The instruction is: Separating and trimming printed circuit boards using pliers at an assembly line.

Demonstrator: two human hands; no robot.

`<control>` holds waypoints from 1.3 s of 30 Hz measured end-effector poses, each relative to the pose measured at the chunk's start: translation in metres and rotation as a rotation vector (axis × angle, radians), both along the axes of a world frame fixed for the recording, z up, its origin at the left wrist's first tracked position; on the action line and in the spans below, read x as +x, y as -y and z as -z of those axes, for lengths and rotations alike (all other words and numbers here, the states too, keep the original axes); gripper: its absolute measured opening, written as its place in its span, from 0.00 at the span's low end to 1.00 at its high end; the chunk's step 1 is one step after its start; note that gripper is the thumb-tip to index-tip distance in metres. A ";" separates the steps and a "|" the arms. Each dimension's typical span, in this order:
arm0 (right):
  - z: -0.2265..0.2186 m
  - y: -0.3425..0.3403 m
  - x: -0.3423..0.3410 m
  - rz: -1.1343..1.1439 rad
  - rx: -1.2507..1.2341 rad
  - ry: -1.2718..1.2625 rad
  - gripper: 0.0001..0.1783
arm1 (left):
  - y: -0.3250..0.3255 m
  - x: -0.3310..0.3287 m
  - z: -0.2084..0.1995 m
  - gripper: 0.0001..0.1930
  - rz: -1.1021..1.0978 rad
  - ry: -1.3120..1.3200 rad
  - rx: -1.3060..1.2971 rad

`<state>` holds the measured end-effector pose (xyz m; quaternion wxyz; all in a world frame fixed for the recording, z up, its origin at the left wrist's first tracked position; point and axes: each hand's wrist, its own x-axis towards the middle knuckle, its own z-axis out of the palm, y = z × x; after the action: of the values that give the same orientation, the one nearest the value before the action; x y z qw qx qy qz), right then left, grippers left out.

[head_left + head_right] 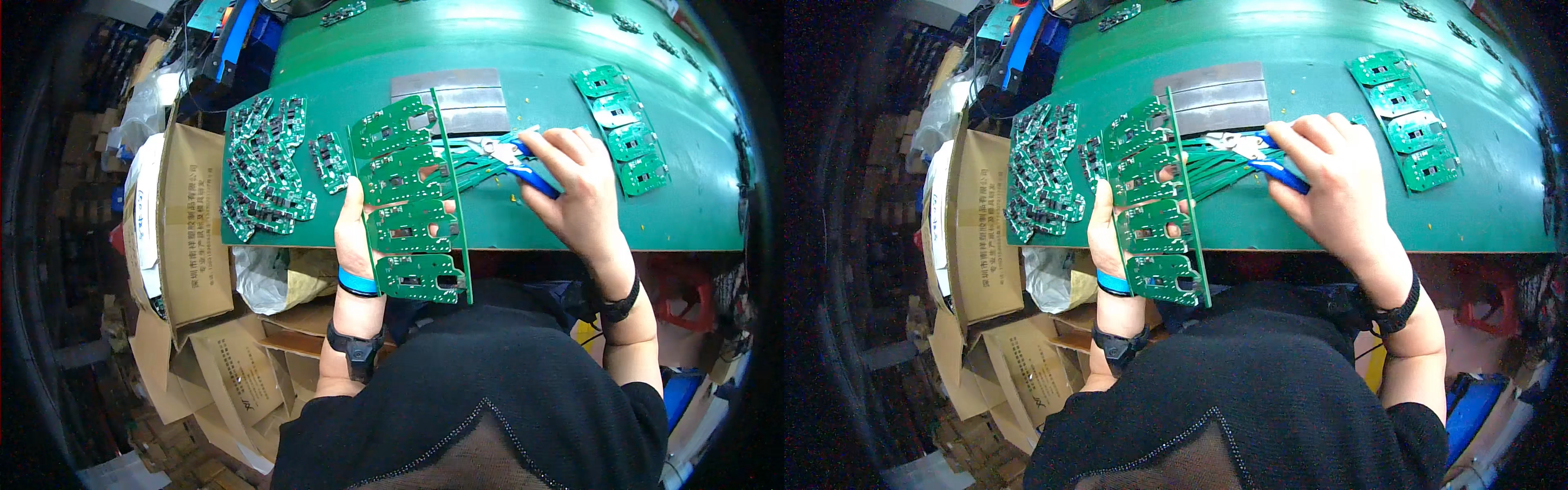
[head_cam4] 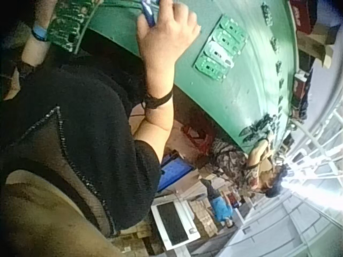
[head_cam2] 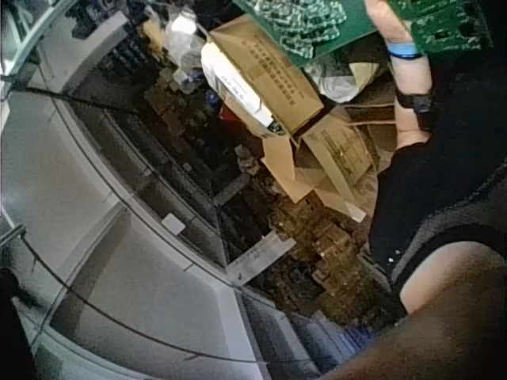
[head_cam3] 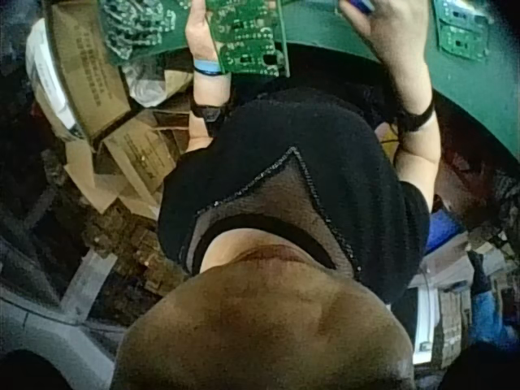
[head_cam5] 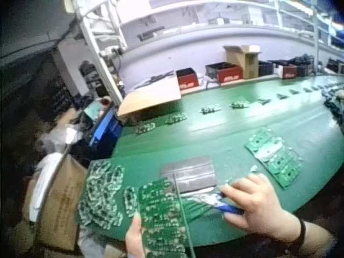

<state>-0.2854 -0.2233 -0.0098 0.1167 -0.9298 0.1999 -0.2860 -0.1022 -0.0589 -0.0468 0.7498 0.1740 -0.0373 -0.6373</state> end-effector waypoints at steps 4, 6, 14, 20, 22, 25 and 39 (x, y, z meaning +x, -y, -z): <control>0.006 -0.005 0.004 -0.026 -0.031 -0.009 0.25 | 0.005 -0.001 0.007 0.34 0.018 -0.073 -0.154; 0.006 -0.007 0.005 -0.022 -0.034 -0.052 0.26 | 0.006 -0.001 0.010 0.34 0.021 -0.079 -0.181; 0.005 -0.008 0.003 0.002 -0.033 -0.052 0.27 | 0.007 -0.002 -0.002 0.34 -0.019 -0.001 -0.165; -0.013 -0.006 -0.004 0.016 0.009 -0.035 0.31 | 0.008 -0.005 -0.016 0.32 -0.111 0.339 0.105; -0.015 -0.016 0.003 -0.052 0.012 -0.072 0.33 | 0.010 -0.009 -0.016 0.26 -0.126 0.465 0.137; -0.011 -0.022 0.012 -0.045 -0.084 -0.091 0.32 | 0.014 -0.011 -0.012 0.32 -0.092 0.517 0.181; -0.009 -0.023 0.015 -0.057 -0.035 -0.114 0.32 | 0.015 -0.015 -0.023 0.24 -0.106 0.530 0.092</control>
<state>-0.2704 -0.2003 -0.0010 0.0968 -0.9519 0.1747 -0.2326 -0.1168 -0.0742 -0.0238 0.7375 0.3704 -0.1939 -0.5304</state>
